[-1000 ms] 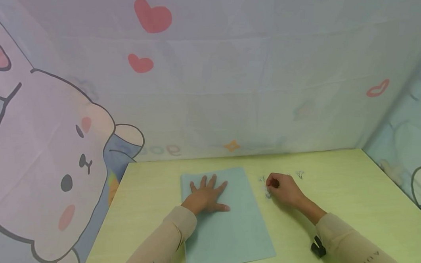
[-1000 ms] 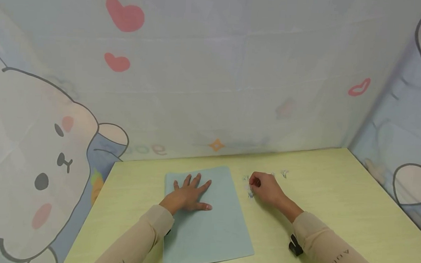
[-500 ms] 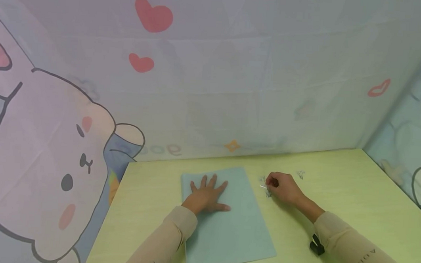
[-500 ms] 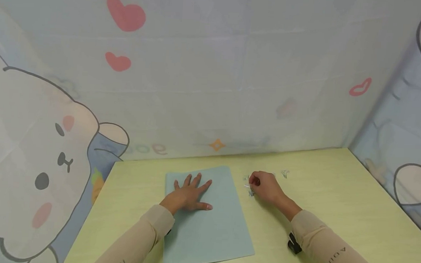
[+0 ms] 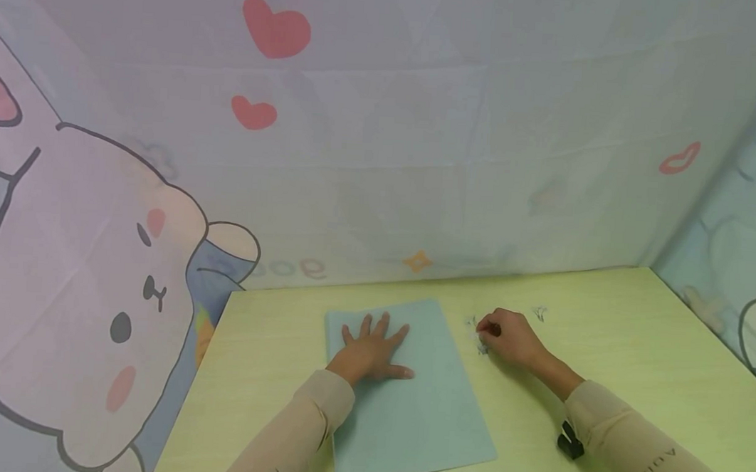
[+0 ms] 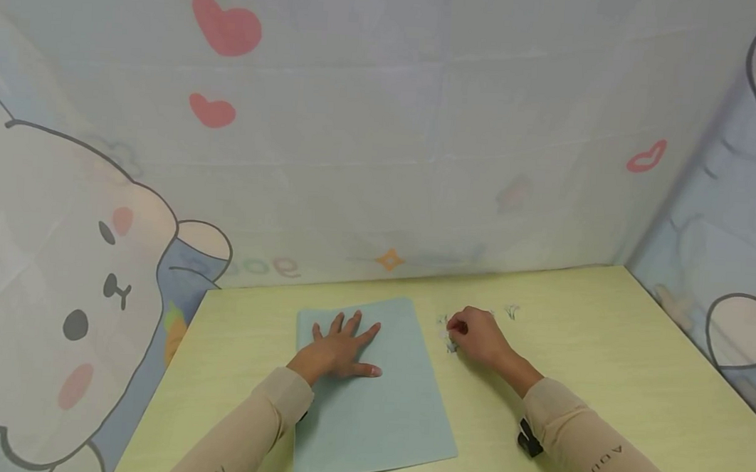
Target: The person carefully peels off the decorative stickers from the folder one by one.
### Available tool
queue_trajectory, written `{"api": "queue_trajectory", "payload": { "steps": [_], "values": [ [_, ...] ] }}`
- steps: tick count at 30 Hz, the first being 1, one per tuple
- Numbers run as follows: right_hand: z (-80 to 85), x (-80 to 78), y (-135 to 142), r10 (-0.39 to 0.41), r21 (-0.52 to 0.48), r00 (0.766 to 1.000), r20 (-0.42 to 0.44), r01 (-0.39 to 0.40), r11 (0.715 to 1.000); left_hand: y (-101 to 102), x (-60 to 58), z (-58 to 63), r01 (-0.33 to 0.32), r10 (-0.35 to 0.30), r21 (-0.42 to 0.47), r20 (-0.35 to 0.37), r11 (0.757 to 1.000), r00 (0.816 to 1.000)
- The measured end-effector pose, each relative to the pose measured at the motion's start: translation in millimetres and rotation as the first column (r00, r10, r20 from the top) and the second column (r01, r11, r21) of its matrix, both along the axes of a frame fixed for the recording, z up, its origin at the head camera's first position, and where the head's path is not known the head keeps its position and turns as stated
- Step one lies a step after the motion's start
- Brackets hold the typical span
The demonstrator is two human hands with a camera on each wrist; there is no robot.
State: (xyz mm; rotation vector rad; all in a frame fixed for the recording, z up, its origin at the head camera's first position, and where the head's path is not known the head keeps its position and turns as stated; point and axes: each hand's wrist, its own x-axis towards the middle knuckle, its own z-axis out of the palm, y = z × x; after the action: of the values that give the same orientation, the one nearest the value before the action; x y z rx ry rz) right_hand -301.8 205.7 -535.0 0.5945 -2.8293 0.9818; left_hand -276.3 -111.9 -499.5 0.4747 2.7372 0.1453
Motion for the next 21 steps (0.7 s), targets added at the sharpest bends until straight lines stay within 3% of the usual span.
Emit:
{"api": "queue_trajectory", "payload": {
  "steps": [6, 10, 15, 21],
  "values": [
    [-1.0, -0.5, 2, 0.022, 0.005, 0.999, -0.025, -0.021, 1.000, 0, -2.1, -3.7, 0.005, -0.005, -0.003, -0.022, 1.000, 1.000],
    [-1.0, -0.7, 2, 0.024, 0.008, 0.999, -0.036, -0.023, 1.000, 0, -1.9, -0.6, 0.008, -0.008, -0.018, -0.019, 1.000, 1.000],
    [1.0, 1.8, 1, 0.012, 0.004, 0.999, -0.039, -0.012, 1.000, 1, 5.7, 13.6, 0.009, -0.009, -0.009, -0.004, 1.000, 1.000],
    [0.1, 3.0, 0, 0.011, -0.011, 0.998, -0.056, -0.012, 1.000, 0, 6.7, 12.1, 0.016, -0.016, 0.000, -0.017, 1.000, 1.000]
  ]
}}
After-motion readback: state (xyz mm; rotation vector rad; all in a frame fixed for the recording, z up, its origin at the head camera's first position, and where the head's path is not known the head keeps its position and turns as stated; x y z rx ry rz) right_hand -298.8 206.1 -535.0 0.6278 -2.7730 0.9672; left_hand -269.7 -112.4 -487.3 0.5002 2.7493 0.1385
